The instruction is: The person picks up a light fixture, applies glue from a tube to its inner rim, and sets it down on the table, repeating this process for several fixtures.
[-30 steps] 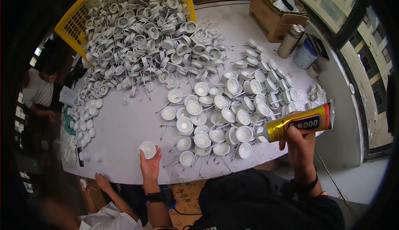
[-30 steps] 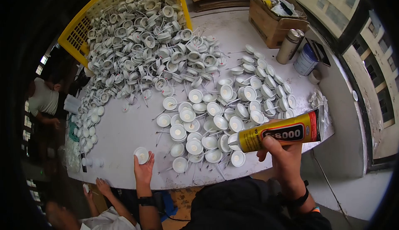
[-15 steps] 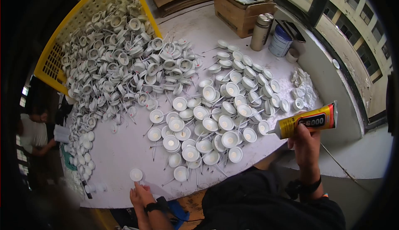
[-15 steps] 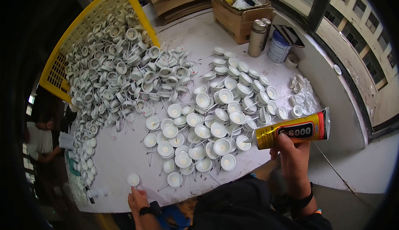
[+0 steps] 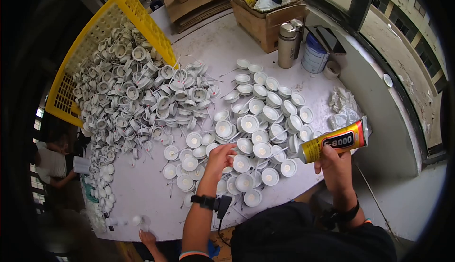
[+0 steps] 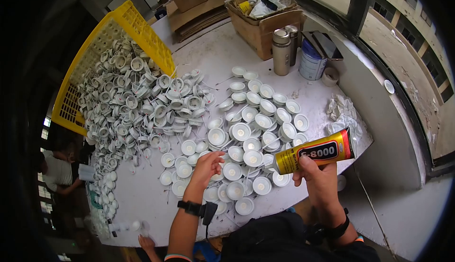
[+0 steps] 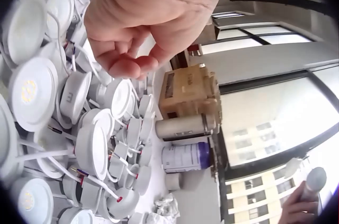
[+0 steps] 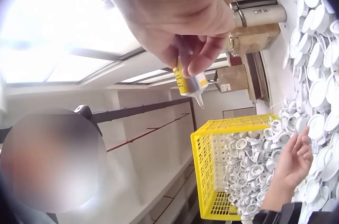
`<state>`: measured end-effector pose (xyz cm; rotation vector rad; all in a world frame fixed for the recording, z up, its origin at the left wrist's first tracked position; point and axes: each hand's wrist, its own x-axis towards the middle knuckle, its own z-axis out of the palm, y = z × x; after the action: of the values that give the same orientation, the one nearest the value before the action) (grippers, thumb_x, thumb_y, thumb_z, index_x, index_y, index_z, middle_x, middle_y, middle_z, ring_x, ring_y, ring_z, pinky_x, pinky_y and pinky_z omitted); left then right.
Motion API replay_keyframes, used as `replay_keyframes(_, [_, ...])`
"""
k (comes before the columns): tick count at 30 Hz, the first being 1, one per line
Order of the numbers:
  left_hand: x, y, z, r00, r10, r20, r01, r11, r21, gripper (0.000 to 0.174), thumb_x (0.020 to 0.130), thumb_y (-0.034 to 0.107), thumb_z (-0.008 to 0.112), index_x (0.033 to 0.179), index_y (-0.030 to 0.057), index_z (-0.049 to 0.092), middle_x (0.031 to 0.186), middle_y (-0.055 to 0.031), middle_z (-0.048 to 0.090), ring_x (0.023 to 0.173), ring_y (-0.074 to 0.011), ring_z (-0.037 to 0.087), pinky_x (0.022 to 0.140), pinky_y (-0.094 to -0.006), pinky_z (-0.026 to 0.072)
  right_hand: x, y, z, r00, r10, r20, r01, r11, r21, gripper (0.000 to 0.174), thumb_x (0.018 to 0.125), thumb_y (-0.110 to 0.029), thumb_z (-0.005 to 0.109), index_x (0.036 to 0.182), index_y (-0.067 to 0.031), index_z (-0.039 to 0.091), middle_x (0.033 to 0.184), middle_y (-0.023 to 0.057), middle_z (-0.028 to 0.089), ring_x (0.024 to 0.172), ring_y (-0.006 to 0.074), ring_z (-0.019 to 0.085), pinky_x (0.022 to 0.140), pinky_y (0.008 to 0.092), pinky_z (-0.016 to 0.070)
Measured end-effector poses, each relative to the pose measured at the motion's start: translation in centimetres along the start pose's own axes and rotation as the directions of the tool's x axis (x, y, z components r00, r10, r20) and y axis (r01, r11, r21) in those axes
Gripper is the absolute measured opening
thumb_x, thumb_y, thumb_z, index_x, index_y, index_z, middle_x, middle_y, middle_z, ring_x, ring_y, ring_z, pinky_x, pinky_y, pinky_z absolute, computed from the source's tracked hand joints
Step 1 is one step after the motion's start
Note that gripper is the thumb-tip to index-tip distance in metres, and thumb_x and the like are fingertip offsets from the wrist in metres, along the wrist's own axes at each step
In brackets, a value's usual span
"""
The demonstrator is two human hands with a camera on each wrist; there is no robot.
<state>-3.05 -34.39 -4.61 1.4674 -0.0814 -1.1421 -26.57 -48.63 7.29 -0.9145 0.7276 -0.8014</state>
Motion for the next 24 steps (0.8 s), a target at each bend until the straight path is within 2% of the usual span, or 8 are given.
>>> replay_keyframes(2, [3.8,-0.9,1.5,1.0,-0.027,-0.001,0.027,0.999,0.031,0.024,0.079,0.023,0.051,0.088,0.0008,0.053,0.068,-0.0022,0.049,0.048,-0.0073,0.044,0.044,-0.0204,0.0366,1.4,-0.3,-1.1,1.0,0.012,0.009,-0.012,1.0,-0.007,0.023,0.073,-0.015,0.057,0.084,0.0027,0.049,0.066,0.009,0.053,0.047,0.0135,0.051,0.039,0.0235,0.0409])
replay_keyframes(4, [6.8,-1.8,2.6,0.981,-0.124,-0.149,0.126,0.992,0.004,0.028,0.075,0.028,0.056,0.083,0.0013,0.052,0.064,-0.0013,0.047,0.044,-0.0077,0.042,0.04,-0.0211,0.0357,2.6,-0.5,-2.1,0.999,0.026,0.019,-0.026,1.0,-0.012,0.022,0.073,-0.015,0.056,0.084,0.0026,0.049,0.066,0.0086,0.053,0.047,0.0133,0.051,0.039,0.0232,0.0409])
replay_keyframes(10, [9.7,-2.1,5.2,0.929,-0.243,-0.278,0.278,0.956,0.095,0.031,0.071,0.031,0.06,0.075,0.0023,0.05,0.059,-0.0016,0.045,0.042,-0.0084,0.042,0.037,-0.0229,0.0367,5.8,-0.7,-3.9,0.995,0.067,-0.073,-0.065,0.997,0.029,0.02,0.074,-0.014,0.055,0.084,0.0029,0.048,0.066,0.008,0.052,0.047,0.0131,0.05,0.038,0.0227,0.0402])
replay_keyframes(16, [11.3,-3.2,4.8,0.924,-0.215,-0.315,0.26,0.96,0.106,0.025,0.072,0.026,0.058,0.069,0.0036,0.047,0.058,-0.0034,0.047,0.04,-0.0114,0.046,0.035,-0.0257,0.0412,7.6,-0.3,-4.5,0.997,0.076,-0.032,-0.075,0.997,0.013,0.019,0.074,-0.013,0.054,0.084,0.0028,0.048,0.065,0.0079,0.052,0.046,0.0125,0.05,0.039,0.0224,0.0405])
replay_keyframes(19, [8.5,-1.2,5.1,0.934,-0.144,-0.328,0.216,0.957,0.194,0.023,0.073,0.024,0.055,0.074,0.0023,0.047,0.062,-0.0052,0.049,0.041,-0.0121,0.047,0.037,-0.0261,0.0424,7.5,-0.6,-4.3,0.997,0.062,-0.037,-0.061,0.998,0.003,0.021,0.074,-0.013,0.054,0.085,0.003,0.047,0.066,0.0081,0.052,0.046,0.0125,0.05,0.039,0.0224,0.0404])
replay_keyframes(21, [4.7,0.8,5.2,0.974,-0.06,-0.218,0.081,0.993,0.088,0.024,0.074,0.022,0.05,0.082,-0.0001,0.046,0.068,-0.0086,0.052,0.046,-0.0151,0.051,0.042,-0.027,0.0452,7.1,-0.8,-4.0,0.998,0.053,-0.031,-0.053,0.998,0.016,0.022,0.074,-0.013,0.054,0.087,0.0029,0.047,0.066,0.0084,0.052,0.046,0.0127,0.05,0.038,0.0227,0.0406])
replay_keyframes(24, [-1.9,1.8,4.4,0.998,-0.034,-0.057,0.022,0.979,-0.202,0.032,0.076,0.021,0.044,0.096,-0.0033,0.043,0.082,-0.0157,0.054,0.061,-0.0219,0.057,0.051,-0.0286,0.0482,6.1,-0.7,-3.0,0.998,0.066,0.009,-0.066,0.998,0.015,0.024,0.073,-0.014,0.055,0.089,0.0027,0.046,0.068,0.0086,0.052,0.046,0.013,0.051,0.038,0.0228,0.0407])
